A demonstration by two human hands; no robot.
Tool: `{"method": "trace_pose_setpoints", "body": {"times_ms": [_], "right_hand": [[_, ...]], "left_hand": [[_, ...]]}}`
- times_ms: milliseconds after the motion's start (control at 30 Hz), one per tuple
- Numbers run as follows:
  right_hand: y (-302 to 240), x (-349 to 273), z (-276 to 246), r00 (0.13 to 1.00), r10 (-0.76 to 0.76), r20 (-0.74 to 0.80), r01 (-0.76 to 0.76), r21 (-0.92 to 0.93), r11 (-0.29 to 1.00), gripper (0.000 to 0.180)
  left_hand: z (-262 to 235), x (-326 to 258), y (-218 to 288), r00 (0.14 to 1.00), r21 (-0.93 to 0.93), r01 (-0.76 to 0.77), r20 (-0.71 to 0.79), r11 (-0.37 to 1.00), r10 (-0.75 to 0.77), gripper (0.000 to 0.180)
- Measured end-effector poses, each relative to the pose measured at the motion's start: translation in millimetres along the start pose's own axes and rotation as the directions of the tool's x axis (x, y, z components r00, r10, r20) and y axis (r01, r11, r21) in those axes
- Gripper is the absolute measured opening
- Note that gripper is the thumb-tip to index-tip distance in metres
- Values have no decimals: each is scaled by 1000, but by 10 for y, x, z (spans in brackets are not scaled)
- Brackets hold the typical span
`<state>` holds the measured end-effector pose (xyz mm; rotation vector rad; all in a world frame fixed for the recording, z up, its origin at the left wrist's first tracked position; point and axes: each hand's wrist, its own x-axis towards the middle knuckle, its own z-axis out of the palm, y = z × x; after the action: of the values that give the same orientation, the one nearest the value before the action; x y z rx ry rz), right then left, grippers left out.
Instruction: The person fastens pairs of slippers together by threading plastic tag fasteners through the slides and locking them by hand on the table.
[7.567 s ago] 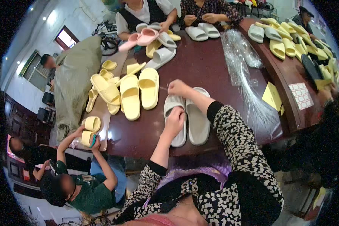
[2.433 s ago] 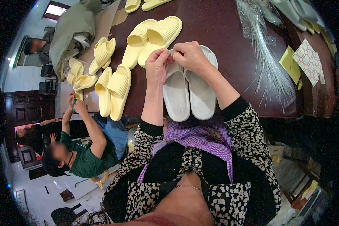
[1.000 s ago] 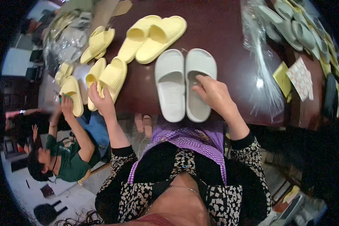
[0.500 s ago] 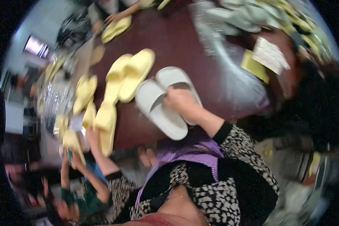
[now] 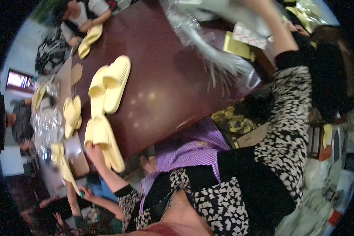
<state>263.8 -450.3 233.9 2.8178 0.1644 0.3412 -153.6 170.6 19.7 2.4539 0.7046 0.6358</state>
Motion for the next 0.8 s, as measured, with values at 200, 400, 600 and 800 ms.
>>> {"method": "trace_pose_setpoints", "body": {"times_ms": [200, 400, 600, 800], "right_hand": [[-131, -231, -82, 743, 176, -646, 244, 506, 828, 24], [-1225, -812, 740, 892, -201, -404, 451, 792, 411, 20], [-1701, -1490, 1123, 984, -165, -62, 136, 862, 489, 20], [-1790, -1596, 1295, 986, -65, -152, 161, 792, 589, 18]], "left_hand": [[105, -311, 535, 969, -340, 199, -69, 919, -236, 10], [234, -513, 1416, 991, -626, 114, 19, 772, -131, 15], [834, -394, 2037, 977, -452, 19, 198, 892, 79, 18], [1262, -157, 2213, 970, -169, -223, 60, 960, 236, 19]]}}
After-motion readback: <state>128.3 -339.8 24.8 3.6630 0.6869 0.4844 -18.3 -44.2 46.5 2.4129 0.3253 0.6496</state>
